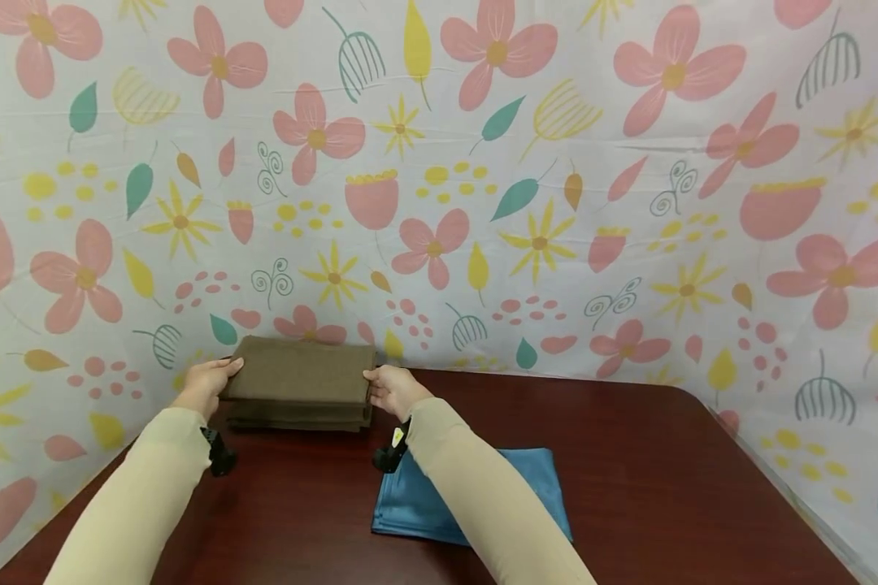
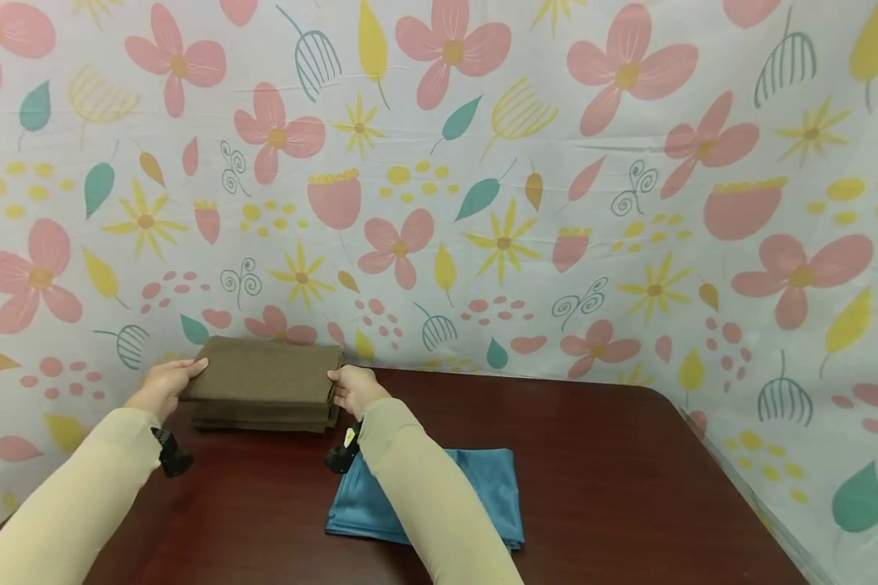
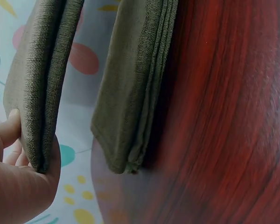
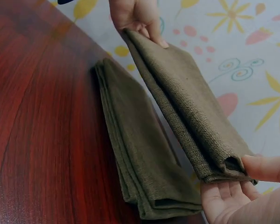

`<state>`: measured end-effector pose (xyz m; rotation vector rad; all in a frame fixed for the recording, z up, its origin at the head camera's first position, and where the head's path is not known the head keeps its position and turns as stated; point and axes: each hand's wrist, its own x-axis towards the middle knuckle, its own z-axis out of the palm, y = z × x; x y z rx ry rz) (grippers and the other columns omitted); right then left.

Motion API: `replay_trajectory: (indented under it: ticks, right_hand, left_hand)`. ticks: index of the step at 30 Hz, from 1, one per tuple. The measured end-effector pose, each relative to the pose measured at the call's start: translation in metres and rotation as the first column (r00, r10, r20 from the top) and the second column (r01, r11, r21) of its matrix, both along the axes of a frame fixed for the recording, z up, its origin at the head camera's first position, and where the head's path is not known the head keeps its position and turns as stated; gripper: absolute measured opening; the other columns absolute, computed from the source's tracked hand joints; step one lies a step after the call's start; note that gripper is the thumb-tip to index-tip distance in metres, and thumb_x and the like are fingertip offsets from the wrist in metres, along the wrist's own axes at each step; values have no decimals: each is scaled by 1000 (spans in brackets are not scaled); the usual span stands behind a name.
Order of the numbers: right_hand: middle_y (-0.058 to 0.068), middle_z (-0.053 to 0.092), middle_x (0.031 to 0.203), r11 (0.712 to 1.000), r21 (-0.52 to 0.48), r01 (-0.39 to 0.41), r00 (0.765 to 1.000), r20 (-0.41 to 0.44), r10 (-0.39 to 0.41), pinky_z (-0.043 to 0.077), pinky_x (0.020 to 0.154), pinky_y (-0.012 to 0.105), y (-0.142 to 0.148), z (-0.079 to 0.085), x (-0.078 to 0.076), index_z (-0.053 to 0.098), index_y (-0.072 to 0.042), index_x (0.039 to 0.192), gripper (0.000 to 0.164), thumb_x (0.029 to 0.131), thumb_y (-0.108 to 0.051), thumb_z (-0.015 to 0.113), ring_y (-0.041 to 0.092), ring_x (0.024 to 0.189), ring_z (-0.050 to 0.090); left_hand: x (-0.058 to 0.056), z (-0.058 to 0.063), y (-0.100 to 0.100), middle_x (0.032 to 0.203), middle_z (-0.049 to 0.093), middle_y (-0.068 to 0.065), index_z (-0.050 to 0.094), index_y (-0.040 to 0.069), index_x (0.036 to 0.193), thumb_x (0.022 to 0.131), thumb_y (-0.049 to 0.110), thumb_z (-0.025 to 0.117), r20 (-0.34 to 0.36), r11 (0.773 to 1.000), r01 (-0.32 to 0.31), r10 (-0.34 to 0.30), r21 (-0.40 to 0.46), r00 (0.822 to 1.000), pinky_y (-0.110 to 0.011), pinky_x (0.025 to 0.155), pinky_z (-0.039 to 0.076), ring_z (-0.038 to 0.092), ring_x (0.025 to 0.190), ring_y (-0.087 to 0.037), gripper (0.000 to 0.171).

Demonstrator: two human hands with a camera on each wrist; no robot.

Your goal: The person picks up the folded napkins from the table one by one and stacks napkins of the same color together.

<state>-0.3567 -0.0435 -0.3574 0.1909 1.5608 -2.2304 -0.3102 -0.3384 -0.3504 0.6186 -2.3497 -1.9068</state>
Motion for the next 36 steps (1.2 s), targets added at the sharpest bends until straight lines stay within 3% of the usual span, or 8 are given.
replay_trajectory:
  ticks: [7,11,18,23,28,36]
  right_hand:
    - [27,42,145,995,71,71,997,-27,-70,43,108,43,-6,-12,-5,36,4,145,58,94,-2,61,39,134,42]
    - [24,47,140,988,127,83,996,-41,-79,47,102,42,-7,-19,-7,43,3,141,51,94,-5,61,37,127,48]
    - [27,44,143,988,116,101,995,-34,-98,45,105,45,-11,-29,-14,34,5,146,61,93,-5,63,39,131,45]
    - [25,52,135,981,145,132,991,-38,-128,49,100,44,-15,-32,-19,37,5,143,59,91,-4,64,37,122,53]
    - [25,51,136,976,181,121,992,-53,-113,50,99,43,-12,-33,-20,37,5,143,59,92,-4,64,37,123,53]
    - [29,49,136,978,198,69,997,-46,-61,53,96,39,-9,-40,-17,33,8,145,61,92,-1,63,40,124,52]
  left_hand:
    - [-7,-15,-3,160,10,-24,26,1,152,102,33,45,-8,1000,-1,1,6,1000,-55,118,23,16,145,-45,62]
    - [-13,-22,-1,159,12,-25,28,1,151,102,31,45,-12,999,-35,34,-20,999,-58,115,26,19,144,-45,60]
    - [-23,-35,1,157,19,-26,37,0,148,101,31,49,-69,995,-97,95,-34,993,-57,115,28,23,142,-45,57]
    - [-29,-41,0,155,25,-25,42,-2,144,101,28,51,-96,990,-138,135,-31,986,-55,115,29,27,140,-43,53]
    - [-33,-45,2,152,29,-26,44,-3,143,100,27,53,-107,987,-150,143,-56,984,-54,115,30,30,139,-43,52]
    - [-30,-50,3,150,31,-29,44,-5,142,101,26,51,-94,987,-138,130,-84,987,-54,114,30,33,136,-44,52]
